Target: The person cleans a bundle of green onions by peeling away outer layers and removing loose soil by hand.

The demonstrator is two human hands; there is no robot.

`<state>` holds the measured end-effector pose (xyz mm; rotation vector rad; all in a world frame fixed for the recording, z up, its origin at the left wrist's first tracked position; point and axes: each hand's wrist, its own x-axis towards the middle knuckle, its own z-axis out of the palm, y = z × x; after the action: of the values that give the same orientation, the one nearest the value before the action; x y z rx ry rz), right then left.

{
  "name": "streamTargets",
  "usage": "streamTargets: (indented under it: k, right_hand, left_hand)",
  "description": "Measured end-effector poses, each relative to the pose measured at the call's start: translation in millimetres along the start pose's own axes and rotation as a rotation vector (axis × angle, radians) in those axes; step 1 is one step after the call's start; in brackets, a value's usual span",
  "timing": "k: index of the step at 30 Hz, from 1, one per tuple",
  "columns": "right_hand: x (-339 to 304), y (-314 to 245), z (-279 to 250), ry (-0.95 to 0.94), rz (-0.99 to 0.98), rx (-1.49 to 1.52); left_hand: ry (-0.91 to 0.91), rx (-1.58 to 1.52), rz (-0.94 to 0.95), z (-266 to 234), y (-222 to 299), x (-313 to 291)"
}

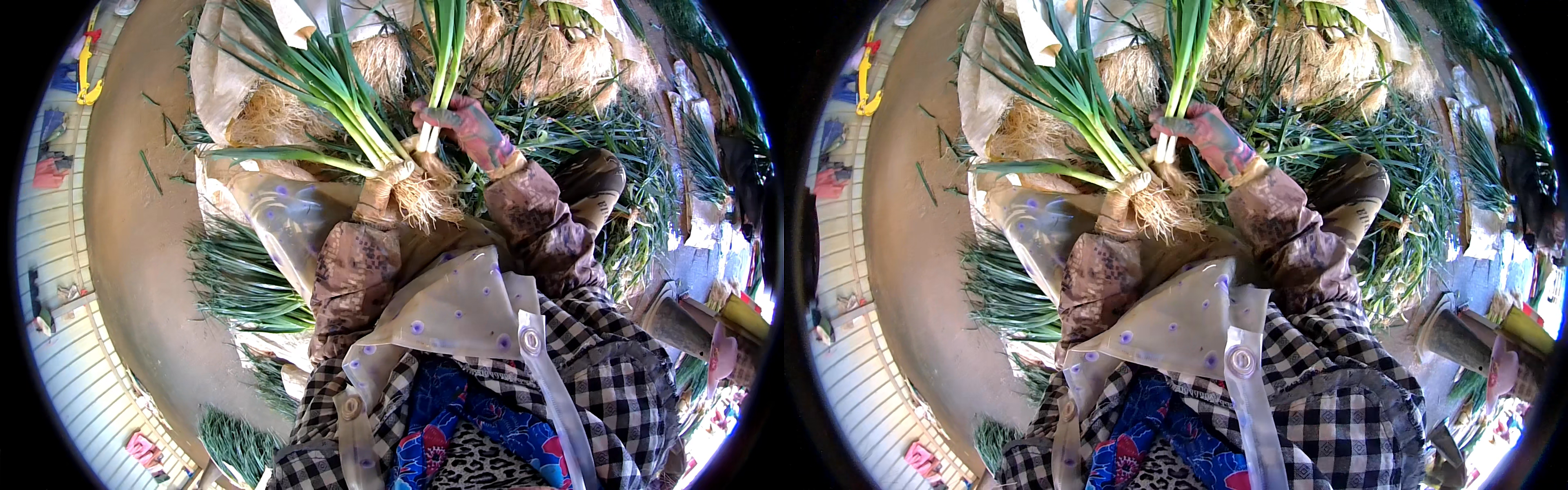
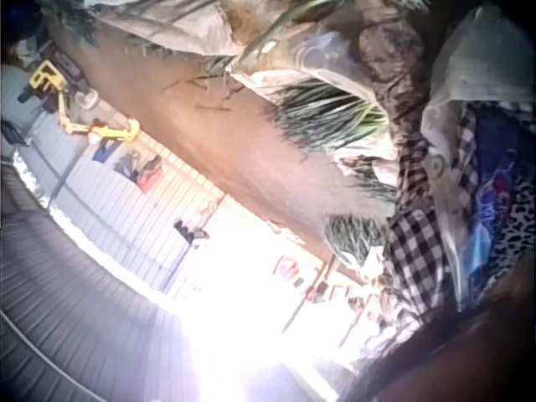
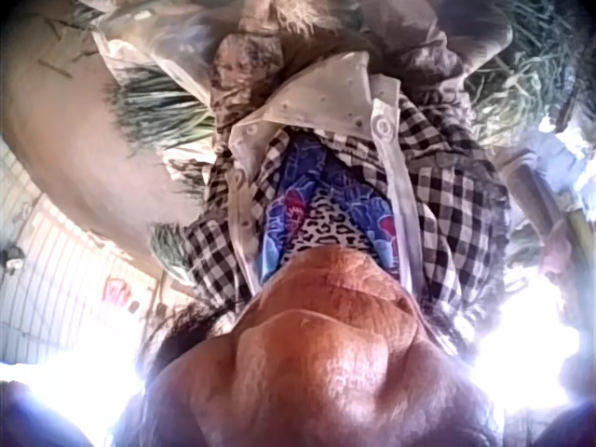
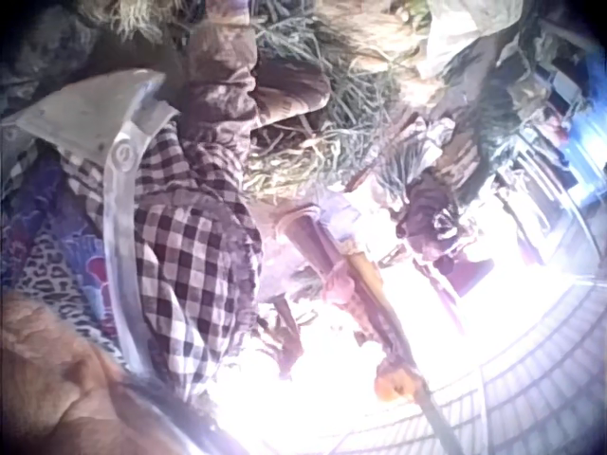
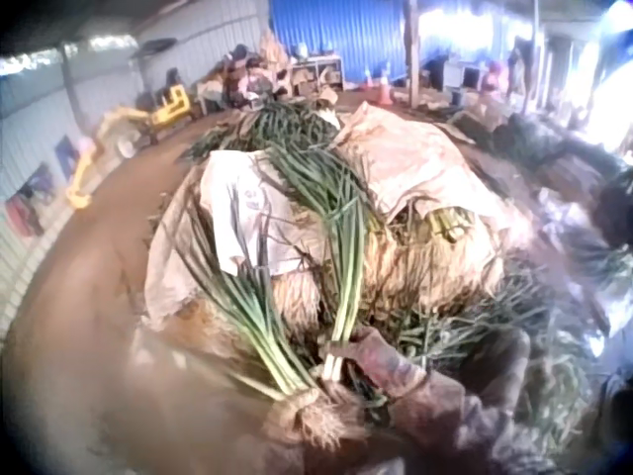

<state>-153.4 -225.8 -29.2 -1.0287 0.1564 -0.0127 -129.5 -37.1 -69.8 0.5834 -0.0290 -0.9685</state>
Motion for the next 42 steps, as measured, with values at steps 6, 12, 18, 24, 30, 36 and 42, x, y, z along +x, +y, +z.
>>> streamTargets:
  k: [6, 12, 18, 24, 30, 36, 42]
  right_hand:
    - [4, -11, 11, 0.011, -0.005, -0.118]
    - [-3, -18, -9, -0.024, -0.066, -0.288]
    - [12, -25, -2, -0.068, -0.167, -0.537]
    - [13, -4, 56, -0.001, -0.187, -1.494]
    - [10, 41, 69, -0.103, -0.215, -1.266]
    - [-9, 46, 54, 0.201, -0.075, -0.339]
    - [-7, 58, 22, 0.460, -0.059, -0.053]
  left_hand:
    - [-0.028, 0.078, 0.035, 11, 17, -11]
    - [0.024, 0.148, 0.098, -15, 12, -4]
    - [0.105, 0.121, 0.243, 10, 12, -19]
    - [0.191, 0.062, 0.289, -13, 1, -12]
    - [0.084, 0.026, 0.135, -15, 6, -16]
    - [0.104, 0.052, 0.101, -5, 0, -4]
    - [0.230, 0.165, 0.140, 7, -10, 12]
